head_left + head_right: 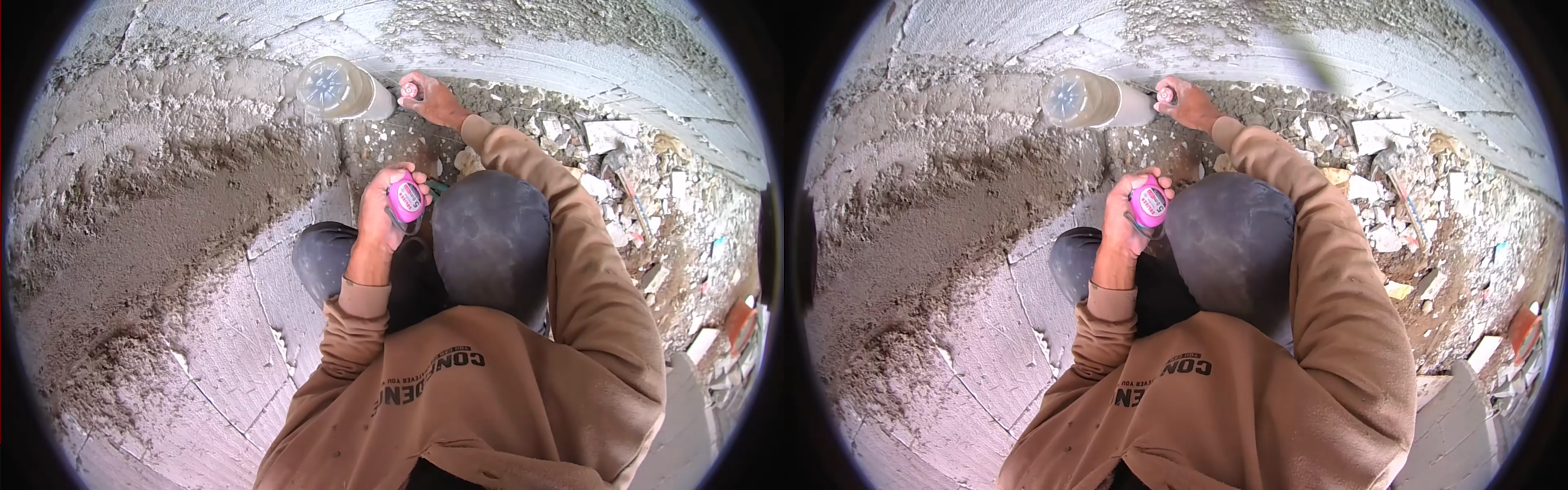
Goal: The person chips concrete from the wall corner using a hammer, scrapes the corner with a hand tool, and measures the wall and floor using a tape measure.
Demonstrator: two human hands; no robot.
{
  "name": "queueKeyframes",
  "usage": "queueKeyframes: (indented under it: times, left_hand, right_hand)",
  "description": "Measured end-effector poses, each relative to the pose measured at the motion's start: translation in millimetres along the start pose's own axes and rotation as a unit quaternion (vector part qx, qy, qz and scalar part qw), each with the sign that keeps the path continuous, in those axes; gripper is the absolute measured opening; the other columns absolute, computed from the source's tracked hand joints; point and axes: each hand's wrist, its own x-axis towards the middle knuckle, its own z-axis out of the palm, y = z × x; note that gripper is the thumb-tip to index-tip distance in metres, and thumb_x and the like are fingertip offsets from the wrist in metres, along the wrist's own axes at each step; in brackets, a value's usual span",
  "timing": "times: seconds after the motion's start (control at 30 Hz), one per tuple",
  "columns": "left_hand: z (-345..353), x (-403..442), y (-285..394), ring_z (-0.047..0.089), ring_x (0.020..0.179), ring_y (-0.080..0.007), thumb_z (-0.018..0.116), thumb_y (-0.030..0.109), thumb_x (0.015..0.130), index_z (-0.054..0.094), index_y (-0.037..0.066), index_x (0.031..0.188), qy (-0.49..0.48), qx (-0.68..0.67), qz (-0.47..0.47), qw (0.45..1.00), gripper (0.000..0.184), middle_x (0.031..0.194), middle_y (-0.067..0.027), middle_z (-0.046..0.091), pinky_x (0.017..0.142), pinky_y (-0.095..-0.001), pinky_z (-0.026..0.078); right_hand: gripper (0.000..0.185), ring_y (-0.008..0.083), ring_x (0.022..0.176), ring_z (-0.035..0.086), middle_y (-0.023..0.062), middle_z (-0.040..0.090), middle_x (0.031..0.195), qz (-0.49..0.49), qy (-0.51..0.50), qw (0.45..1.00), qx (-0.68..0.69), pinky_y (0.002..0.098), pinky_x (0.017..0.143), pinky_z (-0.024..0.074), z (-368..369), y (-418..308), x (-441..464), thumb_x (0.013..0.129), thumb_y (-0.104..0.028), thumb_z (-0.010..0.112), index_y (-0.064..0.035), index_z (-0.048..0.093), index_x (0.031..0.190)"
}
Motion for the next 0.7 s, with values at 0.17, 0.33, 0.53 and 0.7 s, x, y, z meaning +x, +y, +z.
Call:
queueKeyframes:
  times: [0.17,0.33,0.53,0.7]
  left_hand:
    - [-0.1,-1.4,-0.4,0.067,0.079,-0.0248,0.055,0.018,0.092,0.056,0.0,0.111,-0.001,0.008,0.01,1.0,0.026,0.092,-0.0144,0.066,0.073,-0.0391,0.058]
    - [-0.3,-2.7,-1.1,0.067,0.08,-0.0253,0.056,0.019,0.091,0.056,0.0,0.112,-0.005,0.007,0.013,1.0,0.028,0.092,-0.0141,0.066,0.074,-0.0397,0.058]
    - [-2.7,-3.0,-1.5,0.067,0.08,-0.0254,0.056,0.019,0.092,0.057,0.0,0.112,-0.01,0.004,0.017,1.0,0.028,0.092,-0.014,0.067,0.074,-0.0394,0.058]
    - [-0.7,-3.8,-0.9,0.067,0.08,-0.025,0.055,0.019,0.091,0.057,0.001,0.112,0.003,0.01,0.014,1.0,0.027,0.092,-0.0137,0.067,0.074,-0.0394,0.058]
  right_hand:
    - [0.041,0.0271,0.099,0.066,0.0106,0.069,0.104,-0.003,0.006,1.0,-0.017,0.0383,0.089,0.0502,-4.0,-8.6,-2.0,0.082,-0.026,0.077,-0.0095,0.06,0.115]
    - [0.041,0.0275,0.099,0.066,0.0111,0.069,0.105,-0.003,0.007,1.0,-0.028,0.0382,0.089,0.0504,-3.6,-3.9,0.1,0.081,-0.026,0.077,-0.0097,0.061,0.116]
    - [0.042,0.0283,0.1,0.066,0.0114,0.069,0.106,0.003,0.014,0.999,-0.037,0.0386,0.09,0.0506,-5.1,-9.6,-2.1,0.081,-0.026,0.077,-0.0097,0.061,0.116]
    - [0.042,0.0287,0.101,0.066,0.0118,0.069,0.106,-0.006,0.013,0.999,-0.035,0.0389,0.09,0.0506,-5.4,-10.8,-2.4,0.081,-0.026,0.077,-0.009,0.061,0.116]
